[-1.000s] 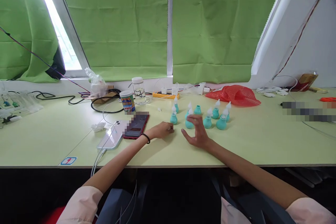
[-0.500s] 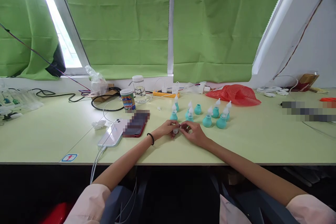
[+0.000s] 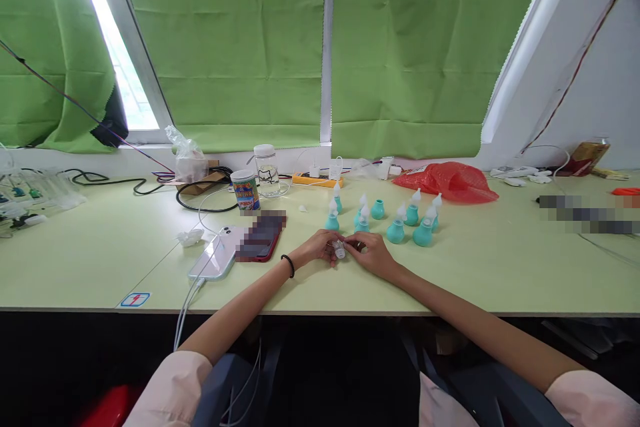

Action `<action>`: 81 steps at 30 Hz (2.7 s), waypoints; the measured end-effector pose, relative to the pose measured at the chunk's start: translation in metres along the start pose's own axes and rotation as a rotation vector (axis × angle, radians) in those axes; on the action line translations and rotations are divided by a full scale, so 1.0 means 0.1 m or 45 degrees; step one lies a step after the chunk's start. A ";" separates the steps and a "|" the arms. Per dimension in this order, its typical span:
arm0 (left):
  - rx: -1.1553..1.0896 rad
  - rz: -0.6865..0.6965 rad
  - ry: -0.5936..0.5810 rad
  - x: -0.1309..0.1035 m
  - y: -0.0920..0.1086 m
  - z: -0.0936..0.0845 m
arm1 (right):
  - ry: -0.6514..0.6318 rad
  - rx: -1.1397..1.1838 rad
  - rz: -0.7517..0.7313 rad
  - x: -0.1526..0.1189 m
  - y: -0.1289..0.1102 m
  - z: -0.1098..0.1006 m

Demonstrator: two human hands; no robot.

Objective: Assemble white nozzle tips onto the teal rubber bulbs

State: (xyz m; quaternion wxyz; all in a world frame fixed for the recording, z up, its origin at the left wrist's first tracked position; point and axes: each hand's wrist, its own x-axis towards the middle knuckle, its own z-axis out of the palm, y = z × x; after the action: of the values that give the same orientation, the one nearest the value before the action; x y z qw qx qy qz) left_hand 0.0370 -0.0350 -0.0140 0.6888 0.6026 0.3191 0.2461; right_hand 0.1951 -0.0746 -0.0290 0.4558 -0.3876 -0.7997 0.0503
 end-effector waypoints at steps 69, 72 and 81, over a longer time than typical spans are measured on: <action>1.419 0.555 0.232 -0.13 0.01 0.07 | -0.175 0.257 0.183 0.03 0.00 0.01; 1.420 0.541 0.227 -0.13 0.01 0.07 | -0.181 0.257 0.195 0.03 -0.02 0.00; 1.396 0.543 0.223 -0.13 0.00 0.07 | -0.187 0.300 0.303 0.04 -0.03 0.03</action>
State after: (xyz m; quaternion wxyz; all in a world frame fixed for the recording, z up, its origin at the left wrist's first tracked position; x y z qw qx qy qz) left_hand 0.0334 -0.0498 -0.0112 0.1834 0.8987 0.3272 0.2270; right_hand 0.1903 -0.0734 -0.0264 0.4293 -0.4185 -0.7679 0.2254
